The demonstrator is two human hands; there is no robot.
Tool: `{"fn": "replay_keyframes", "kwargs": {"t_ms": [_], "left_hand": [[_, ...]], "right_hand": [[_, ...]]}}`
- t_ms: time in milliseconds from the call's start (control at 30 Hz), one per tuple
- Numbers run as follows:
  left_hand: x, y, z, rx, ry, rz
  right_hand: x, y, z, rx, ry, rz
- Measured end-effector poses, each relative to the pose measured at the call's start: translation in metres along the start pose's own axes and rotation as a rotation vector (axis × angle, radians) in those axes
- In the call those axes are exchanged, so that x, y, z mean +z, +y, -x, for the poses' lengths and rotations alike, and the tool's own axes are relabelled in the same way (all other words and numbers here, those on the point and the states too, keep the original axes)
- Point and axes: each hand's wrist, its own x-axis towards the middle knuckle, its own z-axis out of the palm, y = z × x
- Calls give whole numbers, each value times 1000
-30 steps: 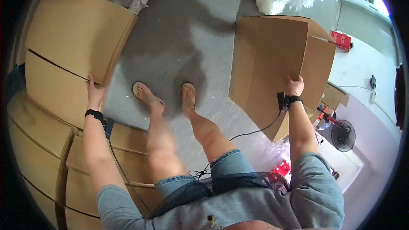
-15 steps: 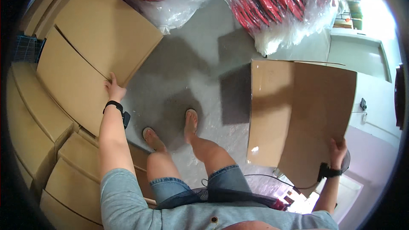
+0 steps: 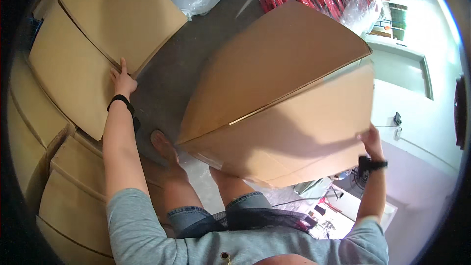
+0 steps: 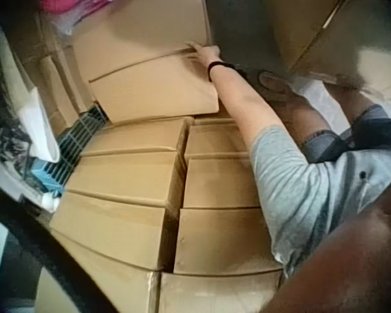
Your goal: The person assembles a cardboard box and then repeatedly picks up pink circular items wrapped in plastic. They peel a label from a sheet and affix it to each item before placing it into the box. The process is repeated for several items.
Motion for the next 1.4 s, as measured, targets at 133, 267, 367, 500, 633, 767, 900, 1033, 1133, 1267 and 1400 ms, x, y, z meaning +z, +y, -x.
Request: {"fn": "replay_keyframes", "kwargs": {"t_ms": [133, 267, 367, 500, 633, 767, 900, 1033, 1133, 1267, 1400], "left_hand": [[5, 1, -4, 7, 4, -8], [14, -14, -10, 22, 56, 3], [16, -17, -15, 46, 62, -47], [23, -16, -21, 108, 113, -102], [18, -20, -23, 96, 107, -158], [20, -27, -19, 48, 101, -195], [17, -14, -10, 10, 89, -178], [14, -1, 1, -52, 68, -109], [10, -3, 6, -51, 78, -87], [-2, -8, 10, 2, 48, -52], [3, -21, 3, 88, 81, -76]], "right_hand": [[28, 46, -101, -234, -63, 315], [127, 89, -163, -215, -49, 613], [251, 92, -169, 263, -346, 839], [304, 114, -154, -80, -855, 741], [277, 69, -140, -212, -856, 738], [195, -26, -85, 1, -1141, 5], [246, -30, -4, -172, -620, 317], [260, -14, 21, -163, -579, 209], [259, -4, 49, -237, -544, 205], [249, -2, 86, -413, -592, 428], [249, -15, 87, -367, -561, 349]]}}
